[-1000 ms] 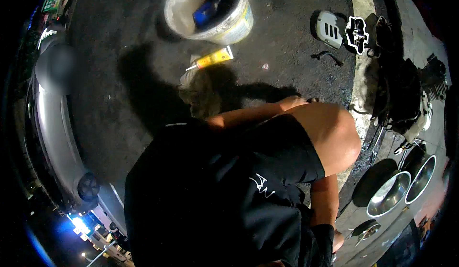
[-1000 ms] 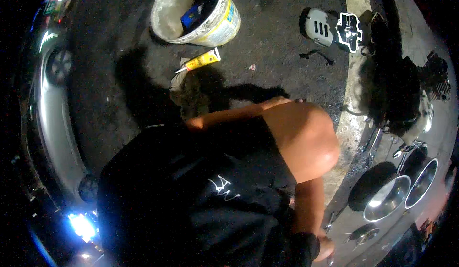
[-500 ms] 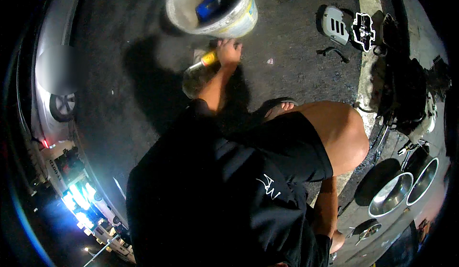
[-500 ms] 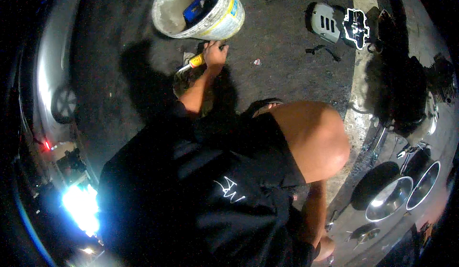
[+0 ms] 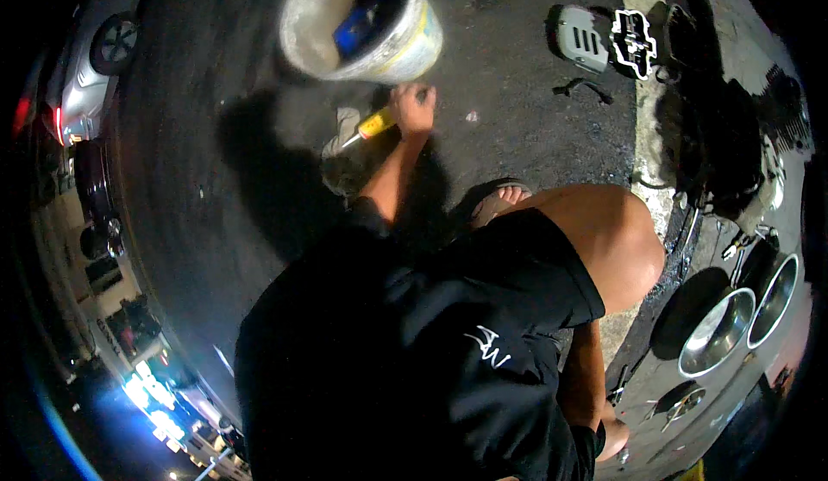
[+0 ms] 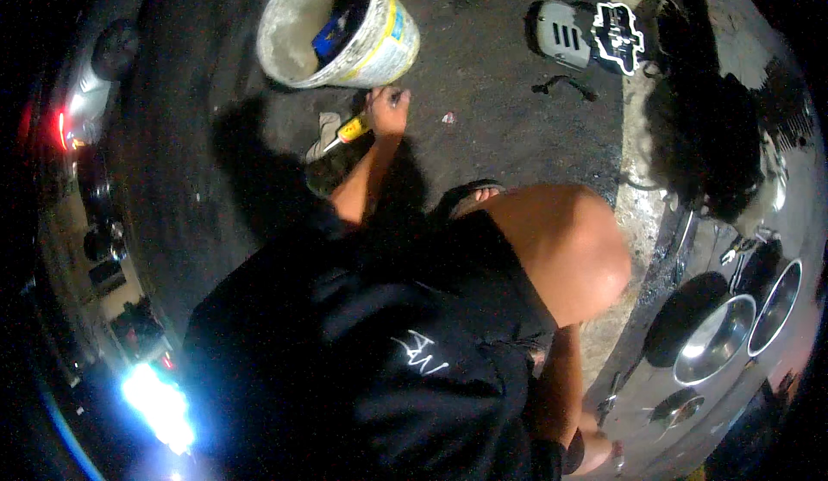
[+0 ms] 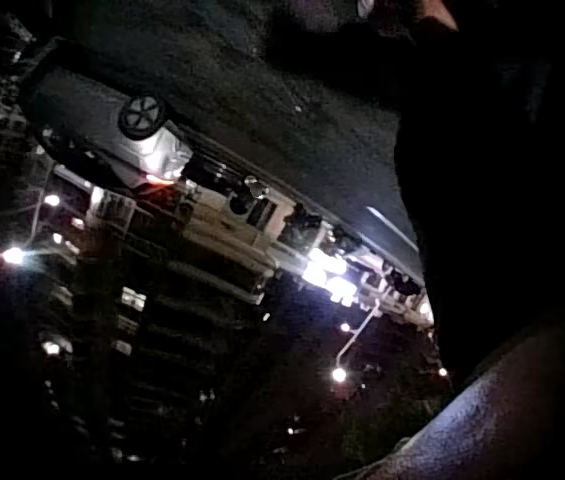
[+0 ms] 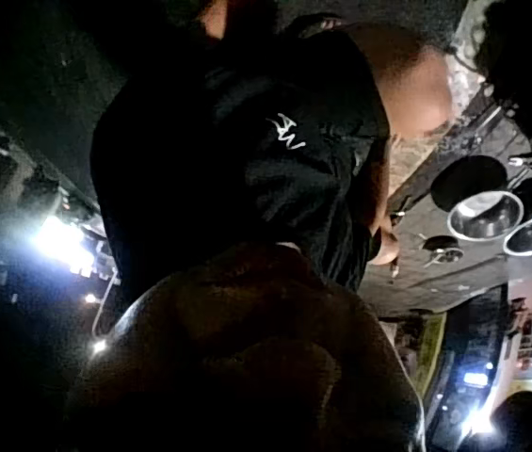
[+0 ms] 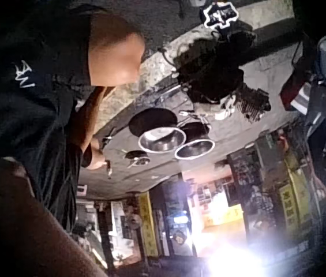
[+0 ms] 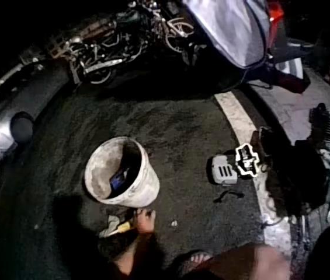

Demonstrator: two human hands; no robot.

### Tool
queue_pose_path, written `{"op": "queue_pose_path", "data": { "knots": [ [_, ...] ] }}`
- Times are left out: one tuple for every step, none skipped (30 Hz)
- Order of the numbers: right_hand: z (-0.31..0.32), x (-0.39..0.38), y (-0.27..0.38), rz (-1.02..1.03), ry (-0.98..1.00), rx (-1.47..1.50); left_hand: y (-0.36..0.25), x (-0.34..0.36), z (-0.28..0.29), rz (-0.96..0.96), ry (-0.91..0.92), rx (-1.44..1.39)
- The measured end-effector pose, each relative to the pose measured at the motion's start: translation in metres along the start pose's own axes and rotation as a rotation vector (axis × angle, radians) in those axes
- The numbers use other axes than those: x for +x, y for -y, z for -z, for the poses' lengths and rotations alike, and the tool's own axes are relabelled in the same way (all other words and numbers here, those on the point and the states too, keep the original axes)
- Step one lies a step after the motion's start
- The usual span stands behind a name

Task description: The person cleans motorcycle engine components in a tray with a cloth, then washes them in a bucket of fluid, and uses a hammer, screwdriver, and power drill to disassemble or reassemble parts of the engine block while sitting on the ground.

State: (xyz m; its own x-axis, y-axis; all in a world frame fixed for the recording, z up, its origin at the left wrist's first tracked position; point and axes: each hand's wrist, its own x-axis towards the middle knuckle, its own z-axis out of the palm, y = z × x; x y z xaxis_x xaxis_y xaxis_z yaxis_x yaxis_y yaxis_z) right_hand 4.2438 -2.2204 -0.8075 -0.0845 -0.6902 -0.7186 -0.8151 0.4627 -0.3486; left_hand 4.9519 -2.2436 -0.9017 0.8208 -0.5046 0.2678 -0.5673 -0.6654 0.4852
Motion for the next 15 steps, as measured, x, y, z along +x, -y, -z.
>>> {"op": "queue_pose_path", "data": {
  "knots": [
    [-0.004, 0.006, 0.002, 0.015, 0.001, -0.002, -0.016, -0.004, 0.009, -0.073, 0.114, -0.228],
    [-0.008, 0.013, 0.011, 0.032, -0.003, -0.003, -0.049, -0.004, 0.036, -0.134, 0.158, -0.339],
    [-0.009, 0.025, 0.022, 0.062, 0.006, -0.021, -0.08, 0.005, 0.071, -0.177, 0.183, -0.444],
    [-0.015, 0.035, 0.034, 0.092, 0.014, -0.039, -0.097, 0.024, 0.096, -0.269, 0.13, -0.433],
    [-0.017, 0.042, 0.045, 0.119, 0.011, -0.046, -0.112, 0.042, 0.119, -0.365, 0.073, -0.435],
    [-0.021, 0.05, 0.057, 0.152, 0.024, -0.061, -0.11, 0.063, 0.138, -0.356, 0.018, -0.414],
    [-0.028, 0.068, 0.077, 0.212, 0.052, -0.068, -0.104, 0.088, 0.16, -0.345, -0.058, -0.352],
    [-0.031, 0.078, 0.085, 0.239, 0.047, -0.065, -0.108, 0.108, 0.17, -0.326, -0.053, -0.307],
    [-0.036, 0.082, 0.093, 0.26, 0.053, -0.065, -0.102, 0.123, 0.181, -0.301, -0.044, -0.244],
    [-0.037, 0.094, 0.106, 0.286, 0.065, -0.071, -0.08, 0.139, 0.183, -0.278, 0.012, -0.204],
    [-0.04, 0.094, 0.104, 0.287, 0.045, -0.062, -0.071, 0.153, 0.176, -0.282, 0.079, -0.197],
    [-0.04, 0.104, 0.116, 0.314, 0.06, -0.067, -0.084, 0.149, 0.2, -0.173, 0.208, -0.104],
    [-0.047, 0.115, 0.129, 0.348, 0.08, -0.072, -0.073, 0.152, 0.21, -0.221, 0.229, -0.041],
    [-0.05, 0.122, 0.138, 0.368, 0.082, -0.077, -0.056, 0.159, 0.209, -0.276, 0.261, 0.001],
    [-0.048, 0.121, 0.134, 0.366, 0.061, -0.082, -0.042, 0.162, 0.192, -0.339, 0.315, 0.014]
  ]
}}
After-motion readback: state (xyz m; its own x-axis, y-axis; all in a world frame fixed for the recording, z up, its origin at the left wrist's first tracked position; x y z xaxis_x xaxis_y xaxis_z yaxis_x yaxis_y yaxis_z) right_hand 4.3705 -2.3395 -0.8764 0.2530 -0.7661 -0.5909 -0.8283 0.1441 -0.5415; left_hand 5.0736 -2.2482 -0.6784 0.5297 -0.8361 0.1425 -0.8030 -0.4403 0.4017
